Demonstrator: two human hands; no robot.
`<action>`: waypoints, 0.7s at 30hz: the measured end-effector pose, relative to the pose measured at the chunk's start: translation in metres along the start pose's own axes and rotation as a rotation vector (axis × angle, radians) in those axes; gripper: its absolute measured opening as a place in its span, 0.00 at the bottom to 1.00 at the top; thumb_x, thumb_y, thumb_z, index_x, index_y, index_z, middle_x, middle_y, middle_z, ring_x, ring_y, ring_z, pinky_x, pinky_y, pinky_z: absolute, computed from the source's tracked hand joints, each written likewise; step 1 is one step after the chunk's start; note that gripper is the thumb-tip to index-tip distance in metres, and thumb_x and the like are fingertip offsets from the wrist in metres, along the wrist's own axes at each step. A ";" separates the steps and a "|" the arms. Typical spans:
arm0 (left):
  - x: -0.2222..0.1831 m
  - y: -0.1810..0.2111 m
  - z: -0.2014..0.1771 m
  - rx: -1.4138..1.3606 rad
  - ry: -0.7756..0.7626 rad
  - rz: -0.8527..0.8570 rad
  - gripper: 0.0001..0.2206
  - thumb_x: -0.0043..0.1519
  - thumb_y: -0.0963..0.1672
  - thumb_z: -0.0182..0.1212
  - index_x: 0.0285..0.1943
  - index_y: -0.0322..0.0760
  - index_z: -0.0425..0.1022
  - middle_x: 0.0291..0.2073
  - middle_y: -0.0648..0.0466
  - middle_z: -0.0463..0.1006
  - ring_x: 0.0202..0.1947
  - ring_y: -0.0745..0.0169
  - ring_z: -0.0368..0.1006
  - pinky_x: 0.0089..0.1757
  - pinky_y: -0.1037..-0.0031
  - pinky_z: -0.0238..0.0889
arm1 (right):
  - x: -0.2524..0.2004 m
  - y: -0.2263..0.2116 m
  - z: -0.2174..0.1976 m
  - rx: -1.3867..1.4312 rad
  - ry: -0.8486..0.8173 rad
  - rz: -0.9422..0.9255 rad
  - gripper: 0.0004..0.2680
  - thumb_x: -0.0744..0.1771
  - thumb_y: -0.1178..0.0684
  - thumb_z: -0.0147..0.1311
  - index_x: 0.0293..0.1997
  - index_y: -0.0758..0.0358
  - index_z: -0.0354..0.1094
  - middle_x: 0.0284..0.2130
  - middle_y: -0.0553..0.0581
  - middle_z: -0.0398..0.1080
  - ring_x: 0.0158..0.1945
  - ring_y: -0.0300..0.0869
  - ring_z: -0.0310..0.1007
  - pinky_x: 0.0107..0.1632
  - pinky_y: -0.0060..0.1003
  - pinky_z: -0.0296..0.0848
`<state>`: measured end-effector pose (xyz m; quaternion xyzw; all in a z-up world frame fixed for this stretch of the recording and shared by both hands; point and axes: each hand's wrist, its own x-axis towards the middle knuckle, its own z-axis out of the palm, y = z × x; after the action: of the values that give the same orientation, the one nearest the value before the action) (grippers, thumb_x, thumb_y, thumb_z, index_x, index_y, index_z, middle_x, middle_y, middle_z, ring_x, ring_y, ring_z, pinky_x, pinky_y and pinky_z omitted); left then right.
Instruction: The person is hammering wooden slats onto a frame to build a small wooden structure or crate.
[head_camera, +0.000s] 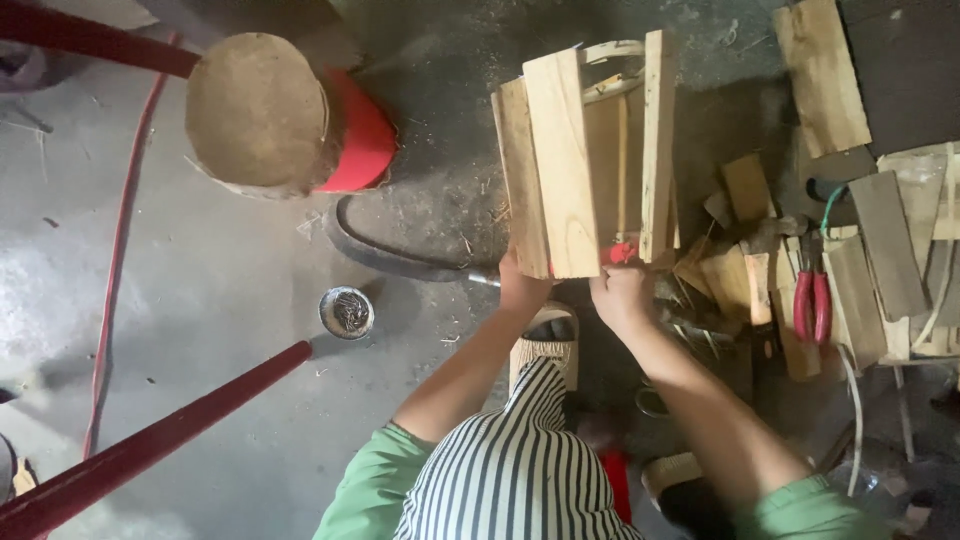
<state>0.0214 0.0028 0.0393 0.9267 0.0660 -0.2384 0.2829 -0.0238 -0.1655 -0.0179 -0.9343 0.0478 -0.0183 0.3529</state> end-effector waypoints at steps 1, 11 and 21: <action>-0.003 0.001 -0.004 -0.002 0.001 -0.003 0.16 0.63 0.44 0.63 0.55 0.38 0.65 0.40 0.52 0.81 0.47 0.54 0.80 0.49 0.68 0.70 | 0.000 0.000 0.002 0.000 -0.003 -0.003 0.13 0.63 0.56 0.54 0.12 0.58 0.66 0.14 0.63 0.66 0.25 0.60 0.73 0.29 0.39 0.69; -0.006 -0.018 0.027 -0.329 0.171 -0.010 0.23 0.59 0.46 0.67 0.60 0.35 0.64 0.40 0.49 0.80 0.49 0.45 0.79 0.48 0.65 0.73 | 0.013 0.004 0.001 -0.012 0.038 -0.272 0.13 0.63 0.57 0.55 0.12 0.63 0.64 0.12 0.64 0.65 0.22 0.61 0.72 0.26 0.44 0.69; 0.003 -0.027 0.035 -0.343 0.089 -0.149 0.22 0.63 0.48 0.60 0.63 0.34 0.64 0.47 0.46 0.80 0.53 0.48 0.77 0.52 0.64 0.73 | -0.006 0.010 -0.018 -0.058 -0.048 -0.229 0.08 0.63 0.53 0.64 0.46 0.53 0.78 0.29 0.64 0.75 0.36 0.58 0.79 0.35 0.50 0.79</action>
<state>0.0032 0.0054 -0.0013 0.8671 0.1866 -0.2026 0.4150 -0.0316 -0.1837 -0.0112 -0.9435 -0.0670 -0.0348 0.3225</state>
